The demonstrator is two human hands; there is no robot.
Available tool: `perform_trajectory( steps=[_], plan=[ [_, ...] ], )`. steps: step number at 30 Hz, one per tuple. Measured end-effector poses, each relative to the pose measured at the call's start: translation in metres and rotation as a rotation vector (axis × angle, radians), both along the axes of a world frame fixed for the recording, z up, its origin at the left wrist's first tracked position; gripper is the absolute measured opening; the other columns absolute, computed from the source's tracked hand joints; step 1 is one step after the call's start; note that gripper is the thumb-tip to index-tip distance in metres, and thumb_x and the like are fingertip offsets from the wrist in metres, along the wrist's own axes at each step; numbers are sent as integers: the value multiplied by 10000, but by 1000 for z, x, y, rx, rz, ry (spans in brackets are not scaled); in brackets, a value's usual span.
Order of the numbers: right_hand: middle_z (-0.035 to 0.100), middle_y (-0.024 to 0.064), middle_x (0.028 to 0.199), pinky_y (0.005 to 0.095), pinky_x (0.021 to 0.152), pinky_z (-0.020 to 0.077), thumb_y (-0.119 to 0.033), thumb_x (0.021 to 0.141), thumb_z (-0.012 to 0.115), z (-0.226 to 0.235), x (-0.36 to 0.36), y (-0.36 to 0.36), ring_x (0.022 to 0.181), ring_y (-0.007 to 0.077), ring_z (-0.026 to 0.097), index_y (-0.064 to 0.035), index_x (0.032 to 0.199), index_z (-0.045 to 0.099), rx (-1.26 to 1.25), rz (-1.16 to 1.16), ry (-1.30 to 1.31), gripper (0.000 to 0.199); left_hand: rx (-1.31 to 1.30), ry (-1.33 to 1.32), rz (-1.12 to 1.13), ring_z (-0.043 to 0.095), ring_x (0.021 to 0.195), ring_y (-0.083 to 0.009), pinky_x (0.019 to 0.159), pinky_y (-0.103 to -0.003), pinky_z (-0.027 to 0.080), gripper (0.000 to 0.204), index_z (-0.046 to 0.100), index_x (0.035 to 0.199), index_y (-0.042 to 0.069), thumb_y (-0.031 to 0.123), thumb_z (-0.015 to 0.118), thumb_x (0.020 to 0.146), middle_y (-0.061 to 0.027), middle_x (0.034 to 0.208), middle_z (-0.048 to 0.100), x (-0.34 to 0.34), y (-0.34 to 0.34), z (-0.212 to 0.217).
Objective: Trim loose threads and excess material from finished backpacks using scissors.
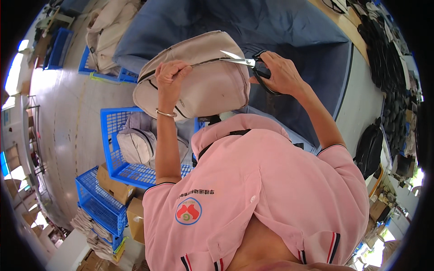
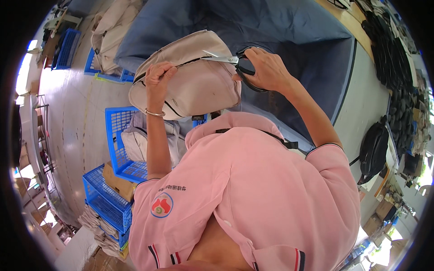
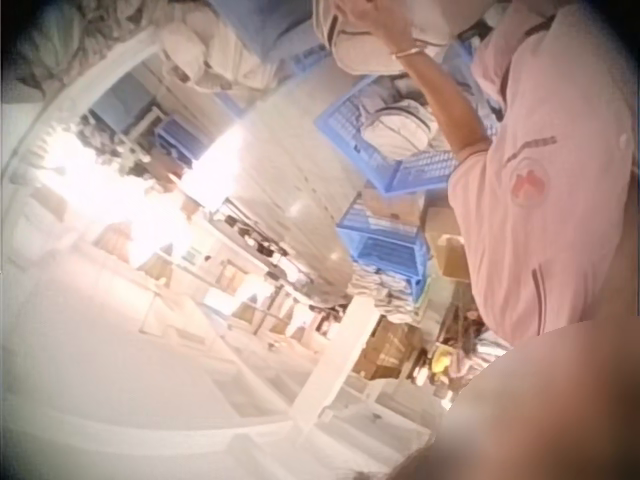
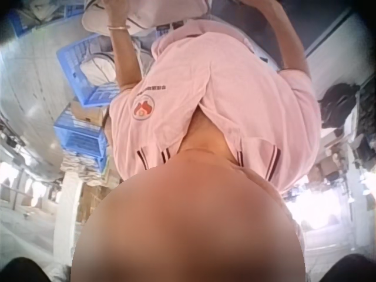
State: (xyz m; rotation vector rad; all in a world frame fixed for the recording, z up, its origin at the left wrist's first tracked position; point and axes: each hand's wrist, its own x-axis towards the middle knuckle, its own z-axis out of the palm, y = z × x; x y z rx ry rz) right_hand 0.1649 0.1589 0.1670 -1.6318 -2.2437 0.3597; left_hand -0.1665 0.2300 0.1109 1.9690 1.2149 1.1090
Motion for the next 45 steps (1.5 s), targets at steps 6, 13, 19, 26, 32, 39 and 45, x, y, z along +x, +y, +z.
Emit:
perform_trajectory(
  steps=[6, 13, 19, 26, 32, 39, 45],
  plan=[
    [665, 166, 915, 424, 684, 493, -559, 798, 735, 9, -6, 10, 839, 358, 644, 6, 922, 567, 8, 61, -60, 602, -19, 19, -6, 609, 993, -142, 1107, -388, 234, 135, 753, 890, 105, 231, 740, 845, 12, 957, 711, -1, 0, 1],
    [617, 157, 681, 411, 575, 460, -552, 816, 730, 1, 2, 11, 648, 361, 615, -9, 856, 554, -64, 84, -123, 572, -10, 31, -22, 608, 996, -140, 1096, -384, 252, 130, 750, 884, 98, 221, 742, 839, 11, 961, 713, -3, 3, 1],
    [580, 124, 679, 378, 562, 459, -385, 804, 784, 7, -19, 25, 631, 336, 592, -35, 846, 525, 84, 50, 40, 437, -11, 5, -24, 609, 987, -141, 1070, -383, 268, 111, 752, 865, 106, 209, 756, 821, 11, 934, 710, 1, -1, 3],
    [614, 120, 839, 310, 721, 500, -60, 777, 768, 8, -70, 45, 764, 241, 620, -37, 1026, 601, -5, 167, 296, 300, 30, -3, -58, 588, 1051, -187, 1062, -405, 303, 136, 750, 923, 126, 197, 760, 809, -12, 1006, 692, 32, -23, -15],
    [597, 18, 794, 223, 698, 457, -104, 822, 780, -13, -50, 46, 751, 58, 524, -10, 1105, 635, -233, 3, 516, 332, 48, -109, 855, 568, 1114, -300, 1027, -417, 391, 413, 659, 1159, 26, 299, 738, 859, -145, 1171, 638, -29, -77, -86],
    [487, -15, 710, 234, 600, 384, -204, 805, 830, -33, -33, 74, 662, 75, 399, -1, 911, 602, -274, -166, 487, 323, -863, -1036, 775, 595, 1113, -173, 924, -357, 485, 381, 610, 1234, 79, 324, 671, 948, -48, 1176, 658, -54, -143, -178],
    [550, -61, 781, 184, 636, 381, -171, 832, 809, -20, -30, 71, 708, 30, 449, -24, 915, 604, -133, -55, 418, 266, -596, -1092, 626, 642, 935, -118, 783, -269, 517, 284, 641, 1128, 57, 258, 697, 936, -24, 1064, 686, -58, -103, -126]
  ],
)
